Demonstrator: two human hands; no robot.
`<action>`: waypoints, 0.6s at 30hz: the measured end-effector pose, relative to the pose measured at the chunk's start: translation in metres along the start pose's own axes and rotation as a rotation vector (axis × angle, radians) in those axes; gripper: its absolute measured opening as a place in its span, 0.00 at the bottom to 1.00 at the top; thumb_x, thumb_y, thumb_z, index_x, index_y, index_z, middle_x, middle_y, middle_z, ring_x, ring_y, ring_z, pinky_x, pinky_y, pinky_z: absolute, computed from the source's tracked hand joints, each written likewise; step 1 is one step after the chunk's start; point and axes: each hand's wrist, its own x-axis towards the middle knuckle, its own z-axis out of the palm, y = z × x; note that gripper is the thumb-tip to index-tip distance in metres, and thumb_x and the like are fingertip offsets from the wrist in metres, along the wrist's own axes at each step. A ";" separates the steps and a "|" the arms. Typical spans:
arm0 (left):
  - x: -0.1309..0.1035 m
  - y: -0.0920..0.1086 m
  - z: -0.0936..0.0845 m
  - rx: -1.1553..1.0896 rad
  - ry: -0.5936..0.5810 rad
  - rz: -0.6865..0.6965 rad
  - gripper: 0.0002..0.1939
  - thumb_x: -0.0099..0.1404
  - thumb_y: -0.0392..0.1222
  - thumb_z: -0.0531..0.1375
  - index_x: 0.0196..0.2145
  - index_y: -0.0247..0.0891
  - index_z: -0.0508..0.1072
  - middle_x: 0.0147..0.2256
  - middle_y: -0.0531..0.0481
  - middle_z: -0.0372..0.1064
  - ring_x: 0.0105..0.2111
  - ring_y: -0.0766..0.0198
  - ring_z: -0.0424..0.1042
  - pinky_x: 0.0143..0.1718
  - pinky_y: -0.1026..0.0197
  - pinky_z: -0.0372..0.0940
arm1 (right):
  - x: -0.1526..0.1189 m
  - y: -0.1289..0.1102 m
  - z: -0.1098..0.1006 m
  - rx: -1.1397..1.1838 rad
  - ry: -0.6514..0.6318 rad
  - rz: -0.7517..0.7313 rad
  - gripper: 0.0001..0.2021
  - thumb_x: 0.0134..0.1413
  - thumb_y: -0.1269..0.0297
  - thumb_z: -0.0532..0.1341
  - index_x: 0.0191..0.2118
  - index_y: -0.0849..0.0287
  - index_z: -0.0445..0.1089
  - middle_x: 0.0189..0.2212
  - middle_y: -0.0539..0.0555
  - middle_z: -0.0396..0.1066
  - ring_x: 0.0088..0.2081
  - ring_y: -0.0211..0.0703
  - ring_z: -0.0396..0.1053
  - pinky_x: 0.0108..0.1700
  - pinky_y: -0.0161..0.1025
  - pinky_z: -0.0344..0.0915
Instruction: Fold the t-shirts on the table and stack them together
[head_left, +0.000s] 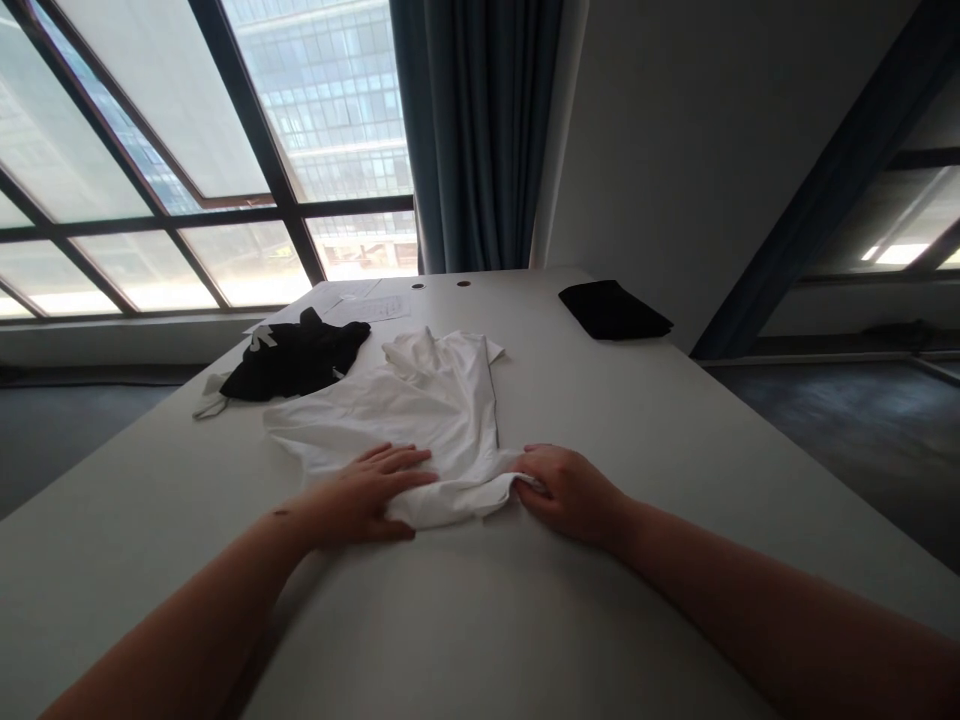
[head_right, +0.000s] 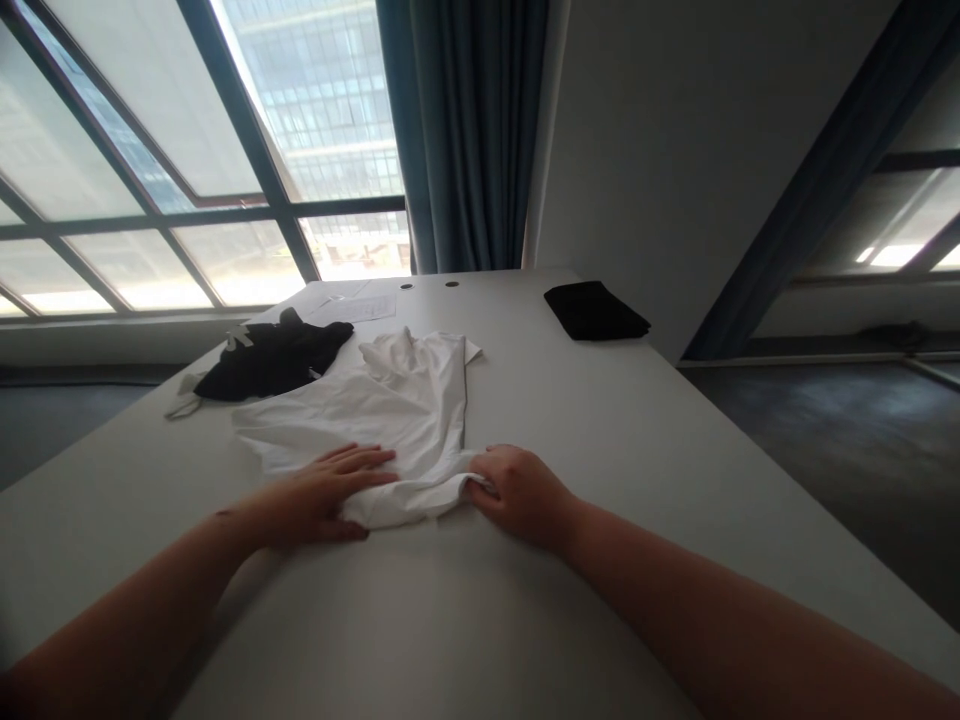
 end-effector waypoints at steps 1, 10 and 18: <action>-0.001 -0.005 -0.001 0.044 0.052 -0.051 0.29 0.68 0.52 0.66 0.66 0.56 0.71 0.70 0.50 0.63 0.70 0.46 0.61 0.73 0.41 0.50 | 0.000 0.000 0.000 0.027 -0.011 0.024 0.09 0.67 0.64 0.59 0.39 0.57 0.77 0.32 0.56 0.77 0.37 0.49 0.75 0.54 0.49 0.72; 0.009 -0.036 0.006 0.268 0.271 -0.589 0.18 0.72 0.45 0.56 0.54 0.41 0.78 0.59 0.38 0.74 0.58 0.42 0.74 0.63 0.40 0.65 | -0.004 -0.008 -0.002 0.199 -0.081 -0.165 0.21 0.62 0.67 0.66 0.60 0.54 0.74 0.61 0.63 0.70 0.62 0.53 0.68 0.65 0.51 0.67; 0.011 -0.032 0.013 -0.098 0.074 -0.219 0.22 0.78 0.53 0.50 0.62 0.51 0.75 0.73 0.47 0.57 0.75 0.47 0.51 0.74 0.34 0.42 | -0.003 0.008 0.009 0.109 -0.072 -0.060 0.34 0.61 0.75 0.58 0.72 0.55 0.63 0.70 0.62 0.63 0.74 0.54 0.56 0.75 0.62 0.52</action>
